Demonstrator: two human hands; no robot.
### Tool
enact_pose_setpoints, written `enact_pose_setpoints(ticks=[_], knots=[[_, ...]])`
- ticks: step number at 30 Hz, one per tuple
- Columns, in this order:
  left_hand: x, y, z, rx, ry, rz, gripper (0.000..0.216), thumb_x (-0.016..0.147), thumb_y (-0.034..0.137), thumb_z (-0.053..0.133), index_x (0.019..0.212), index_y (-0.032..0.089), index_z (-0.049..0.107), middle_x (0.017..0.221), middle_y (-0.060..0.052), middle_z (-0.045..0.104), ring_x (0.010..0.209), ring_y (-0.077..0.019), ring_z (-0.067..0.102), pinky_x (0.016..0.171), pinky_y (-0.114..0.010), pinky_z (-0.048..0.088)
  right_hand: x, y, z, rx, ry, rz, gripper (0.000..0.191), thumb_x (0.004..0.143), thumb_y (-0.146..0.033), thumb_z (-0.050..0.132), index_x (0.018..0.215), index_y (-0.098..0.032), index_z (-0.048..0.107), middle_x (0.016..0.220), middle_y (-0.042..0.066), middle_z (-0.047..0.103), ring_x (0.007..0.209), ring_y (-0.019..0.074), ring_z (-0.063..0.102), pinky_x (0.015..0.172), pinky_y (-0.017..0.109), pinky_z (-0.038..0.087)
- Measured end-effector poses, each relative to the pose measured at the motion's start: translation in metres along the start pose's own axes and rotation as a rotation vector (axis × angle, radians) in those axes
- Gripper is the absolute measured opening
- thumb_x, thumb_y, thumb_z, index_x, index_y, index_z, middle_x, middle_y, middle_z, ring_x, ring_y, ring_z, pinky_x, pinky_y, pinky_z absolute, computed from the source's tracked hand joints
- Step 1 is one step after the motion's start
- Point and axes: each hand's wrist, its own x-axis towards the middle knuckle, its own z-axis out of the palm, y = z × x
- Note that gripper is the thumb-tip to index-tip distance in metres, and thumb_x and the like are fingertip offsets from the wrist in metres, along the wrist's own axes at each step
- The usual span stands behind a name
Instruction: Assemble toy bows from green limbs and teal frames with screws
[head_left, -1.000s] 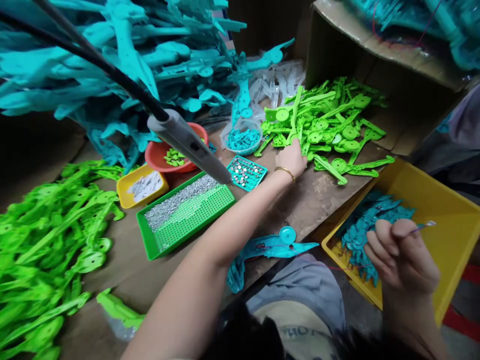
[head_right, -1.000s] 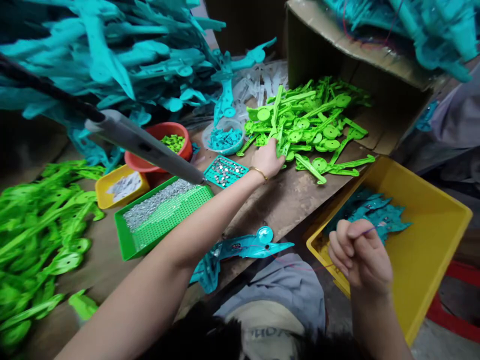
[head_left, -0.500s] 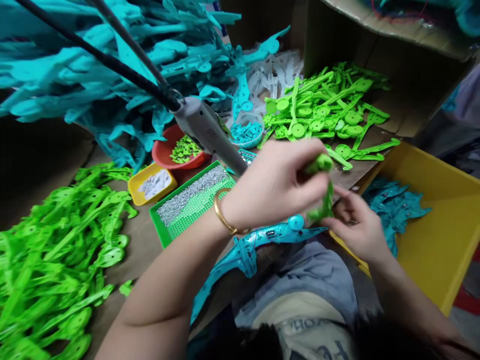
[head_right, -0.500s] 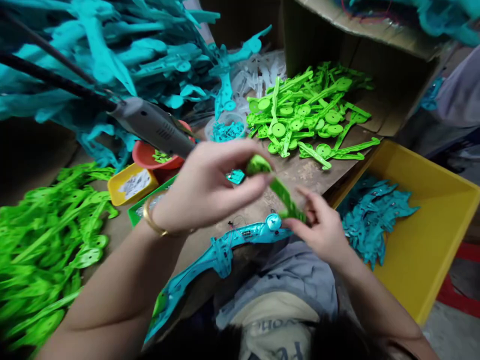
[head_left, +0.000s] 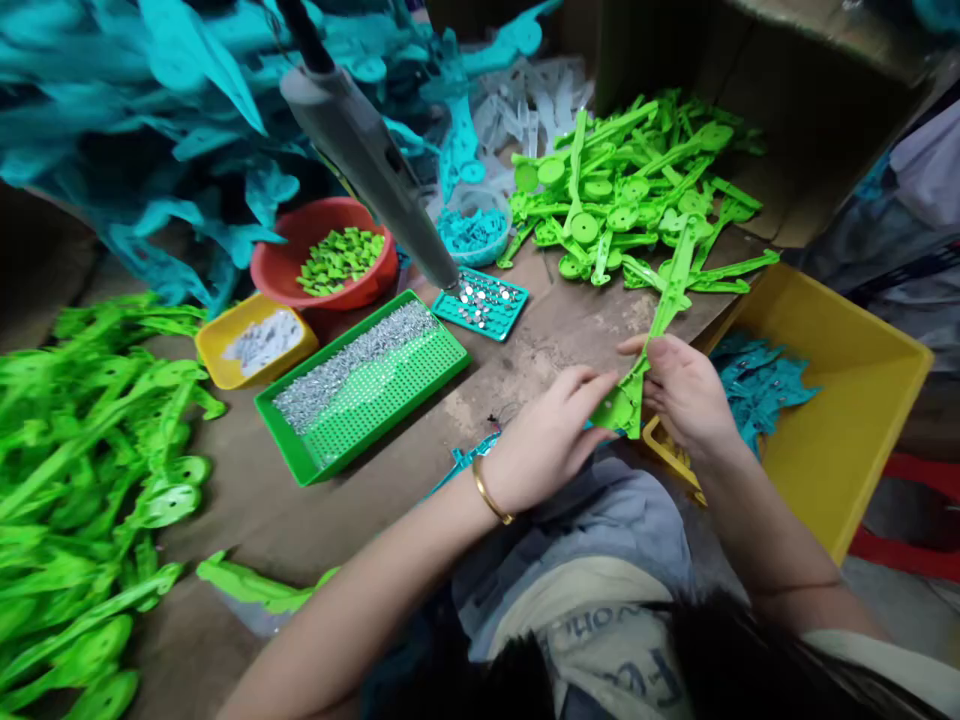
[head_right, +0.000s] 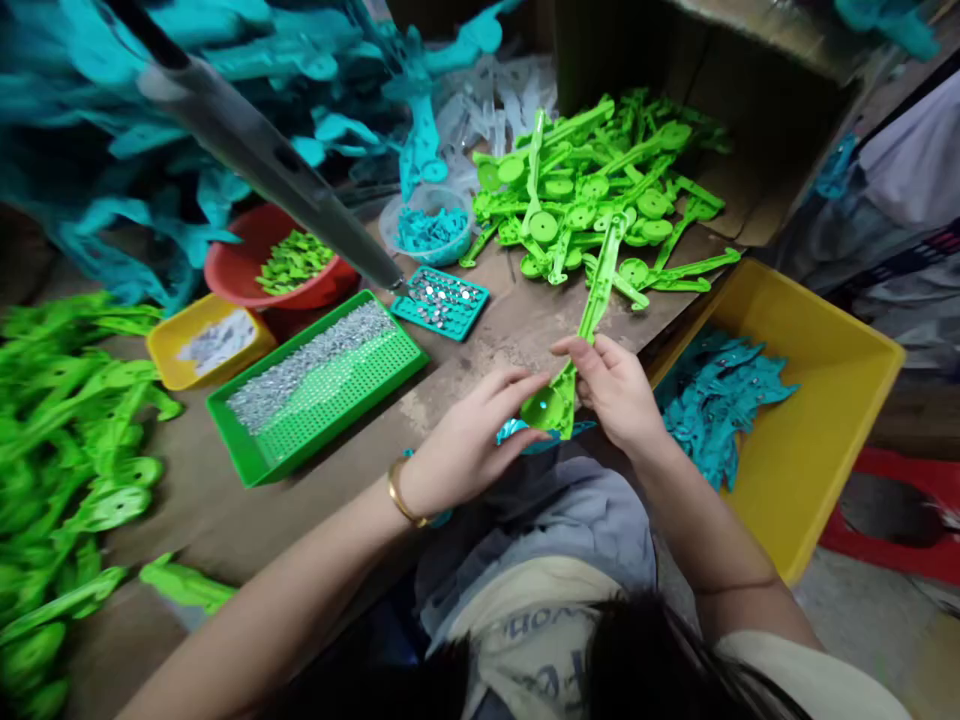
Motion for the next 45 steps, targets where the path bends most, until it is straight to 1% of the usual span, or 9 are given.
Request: enact_pose_setpoints(ticks=[4, 7, 14, 27, 32, 36, 39, 42, 45], knots=[[0.000, -0.031, -0.004, -0.042, 0.002, -0.121, 0.046, 0.085, 0.035, 0.065, 0.127, 0.017, 0.053, 0.120, -0.012, 0.061, 0.108, -0.0220, 0.061, 0.094, -0.037, 0.051, -0.015, 0.022, -0.042, -0.391, 0.086, 0.031, 0.051, 0.077, -0.065, 0.061, 0.097, -0.018, 0.066, 0.059, -0.005, 0.042, 0.050, 0.0076, 0.036, 0.045, 0.022, 0.027], [0.000, -0.045, 0.008, -0.063, -0.130, -0.157, 0.047, 0.083, 0.032, 0.069, 0.125, 0.016, 0.056, 0.120, -0.011, 0.065, 0.110, -0.0230, 0.062, 0.096, -0.039, 0.049, -0.028, 0.048, -0.059, -0.599, -0.044, 0.154, 0.046, 0.073, -0.056, 0.070, 0.099, -0.018, 0.067, 0.062, -0.003, 0.049, 0.058, 0.0104, 0.044, 0.052, 0.024, 0.034], [0.004, -0.048, 0.022, 0.006, -0.257, -0.236, 0.051, 0.079, 0.030, 0.072, 0.125, 0.013, 0.057, 0.119, -0.012, 0.065, 0.113, -0.0250, 0.059, 0.100, -0.039, 0.046, -0.032, 0.087, -0.040, -0.496, -0.032, 0.143, 0.038, 0.077, -0.052, 0.066, 0.097, -0.019, 0.067, 0.070, -0.001, 0.058, 0.064, 0.0126, 0.051, 0.059, 0.026, 0.039], [-0.006, -0.061, 0.019, 0.066, -0.283, -0.375, 0.042, 0.086, 0.032, 0.063, 0.126, 0.018, 0.060, 0.109, -0.010, 0.060, 0.102, -0.0232, 0.061, 0.094, -0.037, 0.048, -0.021, 0.093, -0.029, -0.584, -0.088, 0.069, 0.033, 0.079, -0.046, 0.066, 0.097, -0.018, 0.070, 0.068, -0.001, 0.059, 0.060, 0.0121, 0.050, 0.056, 0.026, 0.039], [-0.012, -0.052, 0.014, 0.100, -0.148, -0.312, 0.039, 0.084, 0.030, 0.066, 0.121, 0.018, 0.062, 0.113, -0.011, 0.060, 0.105, -0.0251, 0.058, 0.095, -0.042, 0.047, -0.035, 0.057, -0.039, -0.803, -0.039, -0.279, 0.025, 0.089, -0.032, 0.057, 0.106, -0.021, 0.072, 0.089, 0.005, 0.063, 0.084, 0.0163, 0.058, 0.075, 0.031, 0.046], [-0.016, -0.015, 0.014, -0.157, 0.245, -0.285, 0.023, 0.089, 0.031, 0.059, 0.107, 0.017, 0.065, 0.112, -0.010, 0.064, 0.108, -0.0214, 0.058, 0.097, -0.040, 0.046, -0.051, 0.019, -0.039, -0.727, -0.215, -0.324, 0.027, 0.088, -0.023, 0.061, 0.112, -0.029, 0.071, 0.076, 0.001, 0.059, 0.071, 0.0130, 0.056, 0.062, 0.026, 0.045], [-0.012, 0.012, 0.021, -0.644, 0.222, -0.381, 0.038, 0.083, 0.036, 0.067, 0.115, 0.018, 0.061, 0.114, -0.010, 0.065, 0.105, -0.0198, 0.060, 0.090, -0.034, 0.049, -0.046, 0.011, -0.022, -0.475, -0.350, -0.294, 0.023, 0.087, -0.022, 0.062, 0.105, -0.032, 0.073, 0.087, 0.002, 0.069, 0.079, 0.0145, 0.064, 0.068, 0.027, 0.050], [-0.003, 0.019, 0.026, -1.046, 0.174, -0.616, 0.046, 0.079, 0.037, 0.071, 0.118, 0.017, 0.059, 0.098, -0.006, 0.068, 0.075, -0.0125, 0.062, 0.067, -0.025, 0.051, -0.027, 0.019, -0.003, -0.472, -0.213, -0.452, 0.023, 0.085, -0.020, 0.064, 0.103, -0.032, 0.073, 0.095, 0.001, 0.070, 0.089, 0.0154, 0.064, 0.078, 0.029, 0.052], [0.006, 0.007, 0.025, -1.118, 0.253, -0.784, 0.033, 0.074, 0.040, 0.074, 0.095, 0.014, 0.070, 0.069, 0.002, 0.061, 0.051, -0.0052, 0.044, 0.049, -0.021, 0.037, -0.009, 0.030, 0.004, -0.485, -0.147, -0.450, 0.016, 0.085, -0.025, 0.065, 0.098, -0.027, 0.074, 0.089, 0.002, 0.067, 0.084, 0.0147, 0.063, 0.074, 0.029, 0.052]])
